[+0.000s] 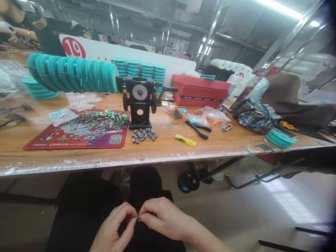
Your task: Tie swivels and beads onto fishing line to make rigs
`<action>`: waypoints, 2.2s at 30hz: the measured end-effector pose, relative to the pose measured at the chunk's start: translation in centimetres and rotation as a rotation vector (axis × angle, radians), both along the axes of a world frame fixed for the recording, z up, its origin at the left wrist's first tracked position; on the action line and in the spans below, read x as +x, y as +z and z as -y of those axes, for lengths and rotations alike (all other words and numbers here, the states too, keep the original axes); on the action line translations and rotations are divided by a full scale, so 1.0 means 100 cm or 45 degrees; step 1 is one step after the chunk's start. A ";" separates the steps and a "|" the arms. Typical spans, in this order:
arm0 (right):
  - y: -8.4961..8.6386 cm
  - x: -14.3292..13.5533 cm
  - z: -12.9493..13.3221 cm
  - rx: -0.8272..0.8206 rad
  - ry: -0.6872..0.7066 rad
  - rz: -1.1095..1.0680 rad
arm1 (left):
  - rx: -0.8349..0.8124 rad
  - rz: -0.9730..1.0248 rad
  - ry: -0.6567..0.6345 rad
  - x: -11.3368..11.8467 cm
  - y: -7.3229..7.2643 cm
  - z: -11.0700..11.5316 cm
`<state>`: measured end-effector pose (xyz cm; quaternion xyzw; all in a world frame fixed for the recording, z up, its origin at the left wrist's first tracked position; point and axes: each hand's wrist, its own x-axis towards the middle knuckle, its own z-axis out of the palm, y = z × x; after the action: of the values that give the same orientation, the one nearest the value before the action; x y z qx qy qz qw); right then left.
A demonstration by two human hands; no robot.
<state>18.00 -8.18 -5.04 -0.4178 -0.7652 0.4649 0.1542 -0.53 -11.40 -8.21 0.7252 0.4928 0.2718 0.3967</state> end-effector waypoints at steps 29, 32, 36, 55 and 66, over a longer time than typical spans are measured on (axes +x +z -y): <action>-0.036 -0.016 0.019 0.059 -0.323 -0.136 | 0.259 -0.322 -0.182 0.000 0.003 0.000; -0.037 -0.015 0.020 0.049 -0.303 -0.165 | 0.269 -0.326 -0.200 0.000 0.006 -0.001; -0.040 -0.013 0.021 0.123 -0.260 -0.149 | 0.242 -0.346 -0.254 -0.001 0.009 -0.002; -0.032 -0.015 0.017 0.013 -0.265 -0.182 | 0.359 -0.131 -0.126 -0.004 0.017 -0.002; -0.046 -0.012 0.025 0.229 -0.139 -0.099 | 0.321 -0.046 0.087 0.008 0.000 0.010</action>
<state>16.75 -10.64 -9.67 -0.4249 -0.7733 0.4013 0.2457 0.26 -12.43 -8.18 0.7568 0.4864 0.3317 0.2839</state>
